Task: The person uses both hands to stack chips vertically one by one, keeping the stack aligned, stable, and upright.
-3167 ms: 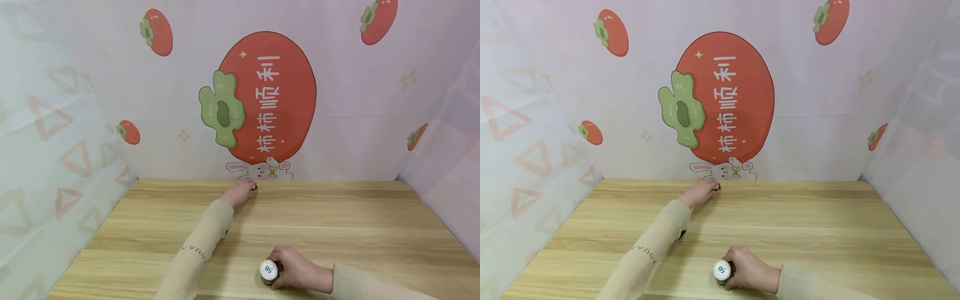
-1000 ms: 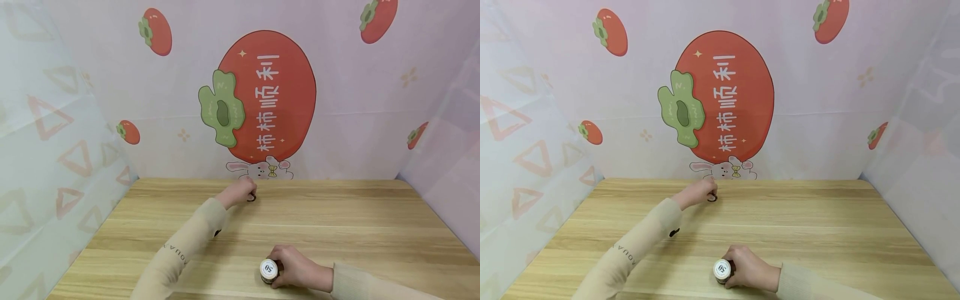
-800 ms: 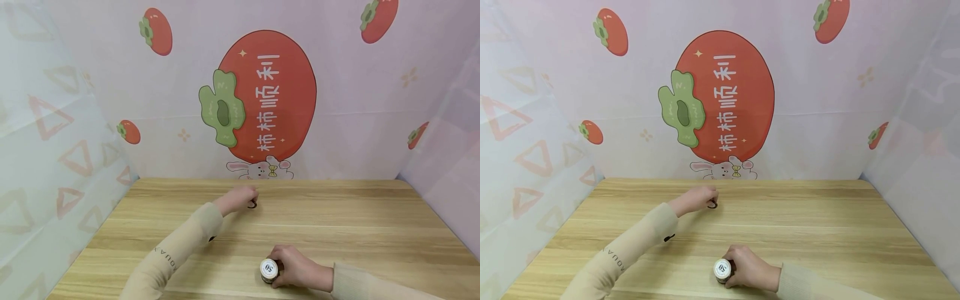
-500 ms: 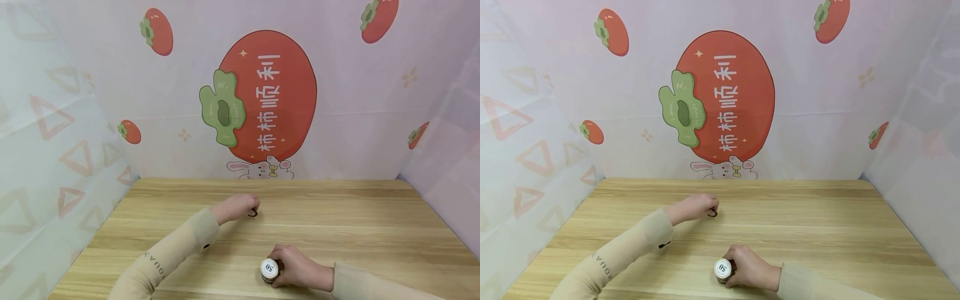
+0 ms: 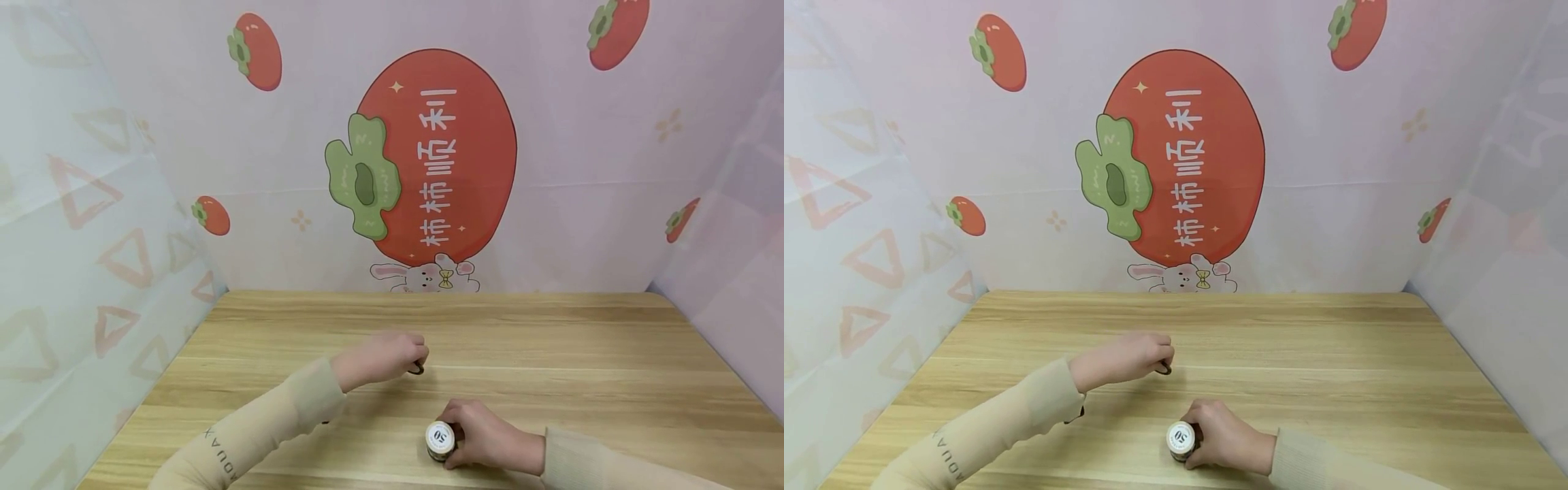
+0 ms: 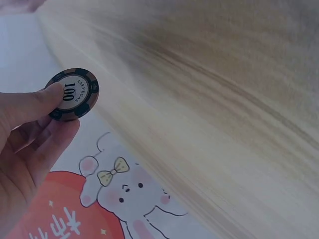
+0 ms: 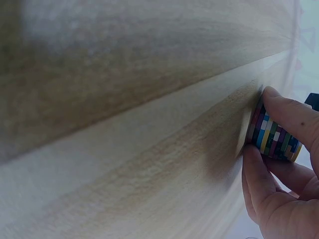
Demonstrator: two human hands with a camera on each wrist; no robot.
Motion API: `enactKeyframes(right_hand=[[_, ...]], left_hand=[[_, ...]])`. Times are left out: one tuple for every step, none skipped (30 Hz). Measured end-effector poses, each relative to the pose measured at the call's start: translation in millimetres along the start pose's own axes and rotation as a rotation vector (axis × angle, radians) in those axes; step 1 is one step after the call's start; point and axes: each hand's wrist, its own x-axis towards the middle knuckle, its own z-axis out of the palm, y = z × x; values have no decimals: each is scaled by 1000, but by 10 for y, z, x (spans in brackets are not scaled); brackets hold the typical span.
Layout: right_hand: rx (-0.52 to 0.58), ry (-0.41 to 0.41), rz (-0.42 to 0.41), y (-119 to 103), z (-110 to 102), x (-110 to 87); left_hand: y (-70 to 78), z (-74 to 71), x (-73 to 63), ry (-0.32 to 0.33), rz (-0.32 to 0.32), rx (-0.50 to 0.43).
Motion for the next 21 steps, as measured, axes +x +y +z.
enactKeyframes(right_hand=[[-2,0,-1,0,-1,0],[-2,1,-2,0,-2,1],[-3,1,-3,0,-3,1],[-2,0,-3,-1,-5,1],[0,-3,-1,-2,-7,2],[-1,-5,0,-3,-10,2],[0,-6,-1,-4,-11,2],[-1,-6,-1,-5,-11,2],[-3,-5,-4,-6,-11,2],[-4,-5,-5,-6,-12,2],[-7,-4,-6,-7,-11,2],[-8,-4,-5,-7,-11,3],[-6,-5,-3,-7,-11,4],[-4,-7,0,-5,-11,5],[-3,-8,1,-4,-10,7],[1,-9,3,-3,-9,8],[3,-11,4,-1,-9,9],[7,-12,3,2,-7,11],[9,-13,0,4,-6,11],[11,-13,-4,7,-6,11],[12,-13,-8,9,-6,12]], left_hand=[[24,-12,-18,-1,5,-1],[48,-26,-36,0,13,6],[69,-35,-53,1,21,11],[89,-48,-69,4,28,12],[108,-57,-85,8,35,20],[126,-68,-100,12,42,22],[141,-78,-115,21,49,29],[155,-87,-128,31,57,40],[167,-93,-141,41,63,44],[180,-101,-154,50,71,50],[194,-109,-166,57,76,54],[208,-119,-178,64,82,54],[224,-131,-190,70,86,52],[241,-142,-201,76,91,48],[260,-156,-214,78,93,35],[279,-171,-225,78,95,20],[299,-187,-234,77,95,-2],[318,-200,-243,74,96,-27],[336,-213,-251,69,96,-56],[351,-223,-257,64,95,-85],[364,-232,-262,57,92,-115]])
